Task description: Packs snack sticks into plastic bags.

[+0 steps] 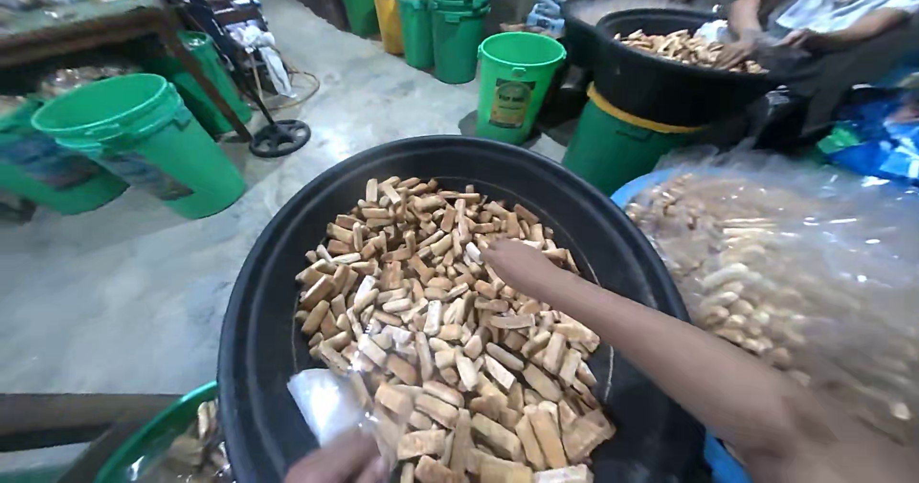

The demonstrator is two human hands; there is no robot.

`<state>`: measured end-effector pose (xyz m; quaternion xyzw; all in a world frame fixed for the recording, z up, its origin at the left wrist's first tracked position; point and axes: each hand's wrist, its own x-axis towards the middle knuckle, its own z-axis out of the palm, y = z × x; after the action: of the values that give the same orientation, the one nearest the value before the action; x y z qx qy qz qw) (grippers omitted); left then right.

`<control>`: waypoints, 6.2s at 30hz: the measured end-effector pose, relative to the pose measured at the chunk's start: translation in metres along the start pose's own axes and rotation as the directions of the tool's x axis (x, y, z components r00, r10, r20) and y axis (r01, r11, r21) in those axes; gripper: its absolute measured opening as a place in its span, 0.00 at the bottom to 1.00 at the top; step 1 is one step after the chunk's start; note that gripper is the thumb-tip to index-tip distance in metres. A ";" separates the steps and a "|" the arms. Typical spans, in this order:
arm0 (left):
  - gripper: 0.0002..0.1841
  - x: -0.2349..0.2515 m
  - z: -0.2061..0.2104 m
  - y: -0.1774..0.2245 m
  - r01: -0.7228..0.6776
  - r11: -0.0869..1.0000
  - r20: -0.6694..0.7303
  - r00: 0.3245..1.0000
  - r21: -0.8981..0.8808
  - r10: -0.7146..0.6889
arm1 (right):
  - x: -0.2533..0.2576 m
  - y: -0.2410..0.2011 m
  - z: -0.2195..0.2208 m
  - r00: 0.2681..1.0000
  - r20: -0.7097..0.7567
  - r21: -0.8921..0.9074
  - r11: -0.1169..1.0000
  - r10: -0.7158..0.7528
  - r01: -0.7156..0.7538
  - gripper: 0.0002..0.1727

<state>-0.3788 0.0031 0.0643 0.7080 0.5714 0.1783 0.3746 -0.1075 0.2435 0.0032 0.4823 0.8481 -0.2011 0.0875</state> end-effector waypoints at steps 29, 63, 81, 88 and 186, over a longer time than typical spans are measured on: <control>0.13 0.158 -0.053 -0.046 -0.074 0.997 -0.782 0.623 -0.018 0.032 | 0.102 0.004 0.019 0.974 0.120 -0.139 0.969 -0.191 0.207 0.22; 0.13 0.189 -0.014 -0.023 0.022 0.882 -0.070 0.997 0.471 0.012 | 0.025 -0.014 0.034 0.980 -0.200 0.183 0.981 -0.024 0.061 0.27; 0.28 0.188 0.015 0.002 -0.187 0.972 -0.452 0.861 0.143 0.232 | -0.008 -0.091 -0.037 0.982 -0.187 0.412 0.904 -0.036 0.112 0.25; 0.25 0.168 -0.030 -0.017 -0.516 0.852 -0.717 0.628 -0.093 0.302 | -0.007 -0.090 -0.073 0.896 -0.394 0.340 0.873 -0.205 0.349 0.19; 0.17 0.185 -0.041 -0.031 -0.469 0.273 -0.541 0.680 -0.840 -0.495 | 0.072 -0.066 -0.006 0.996 -0.085 0.234 0.972 0.026 -0.005 0.23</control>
<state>-0.3755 0.1925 0.0358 0.1863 0.4435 0.7472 0.4587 -0.2006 0.2722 0.0006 0.5042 0.8178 -0.2775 -0.0054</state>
